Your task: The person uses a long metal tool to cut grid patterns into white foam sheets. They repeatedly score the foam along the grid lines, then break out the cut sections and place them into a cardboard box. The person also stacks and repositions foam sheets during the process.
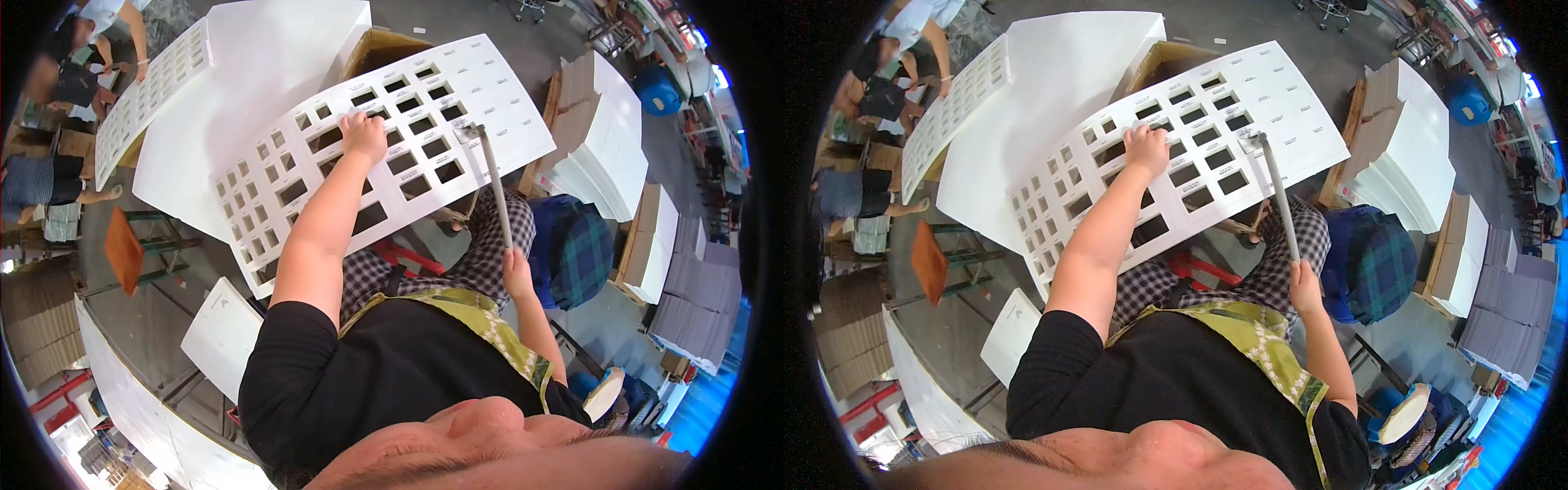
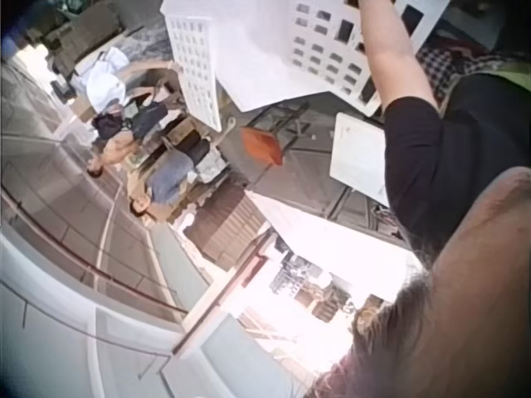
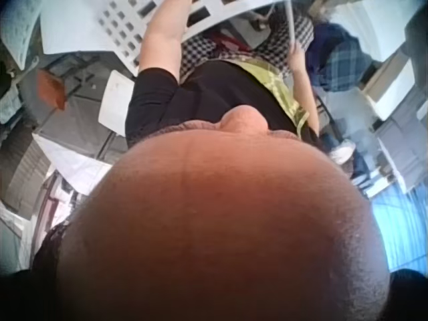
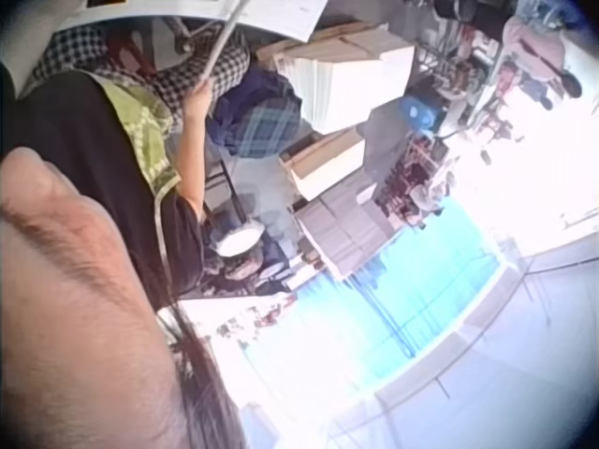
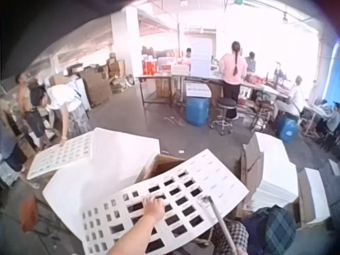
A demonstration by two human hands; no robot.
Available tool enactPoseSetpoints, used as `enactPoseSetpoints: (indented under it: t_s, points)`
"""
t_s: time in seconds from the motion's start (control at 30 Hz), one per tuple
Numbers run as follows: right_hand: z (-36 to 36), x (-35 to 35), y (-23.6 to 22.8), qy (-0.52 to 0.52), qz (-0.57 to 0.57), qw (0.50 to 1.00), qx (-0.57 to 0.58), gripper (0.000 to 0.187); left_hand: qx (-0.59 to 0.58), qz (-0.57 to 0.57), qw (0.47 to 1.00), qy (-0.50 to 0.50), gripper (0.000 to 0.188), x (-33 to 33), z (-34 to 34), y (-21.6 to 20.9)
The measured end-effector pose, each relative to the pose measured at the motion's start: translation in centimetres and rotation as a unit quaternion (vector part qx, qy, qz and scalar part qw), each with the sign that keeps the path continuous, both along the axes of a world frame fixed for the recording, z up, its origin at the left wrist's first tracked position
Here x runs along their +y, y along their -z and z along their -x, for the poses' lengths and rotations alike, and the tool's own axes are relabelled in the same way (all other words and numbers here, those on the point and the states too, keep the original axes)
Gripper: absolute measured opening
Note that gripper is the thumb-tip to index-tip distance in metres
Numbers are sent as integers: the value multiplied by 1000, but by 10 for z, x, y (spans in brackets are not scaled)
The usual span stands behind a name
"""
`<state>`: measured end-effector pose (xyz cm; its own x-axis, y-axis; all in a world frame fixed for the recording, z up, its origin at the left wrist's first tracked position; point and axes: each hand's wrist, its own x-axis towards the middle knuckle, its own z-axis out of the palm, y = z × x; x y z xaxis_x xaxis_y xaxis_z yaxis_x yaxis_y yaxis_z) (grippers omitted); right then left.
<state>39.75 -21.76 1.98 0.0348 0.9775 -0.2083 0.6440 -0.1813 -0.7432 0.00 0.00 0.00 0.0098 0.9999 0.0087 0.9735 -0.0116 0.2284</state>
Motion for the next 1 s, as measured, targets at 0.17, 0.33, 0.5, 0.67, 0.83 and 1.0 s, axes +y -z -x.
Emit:
enactPoseSetpoints:
  t_s: [0.17, 0.33, 0.5, 0.67, 0.83, 1.0]
  points:
    - [33, 4, -41, 76, -33, 973, 217, 35, 16, -2, 1000, 2, 22, 9, 14, -5]
    - [15, -8, -13, -10, -119, 993, -4, 33, 11, 8, 1000, 6, 22, 7, 5, -4]
    - [18, 6, -39, 99, 84, 973, 190, 27, 7, -5, 1000, -2, 20, 2, 3, 0]
    - [13, -12, -65, 25, -127, 970, 206, 34, -8, 10, 1000, -1, 20, 1, -1, -1]
    - [-8, -55, -27, 7, -205, 957, 205, 37, -4, -18, 1000, 1, 20, 0, -1, 2]
    - [-7, -63, -6, 38, 28, 999, 3, 31, 10, 0, 1000, 4, 18, 4, 1, 4]
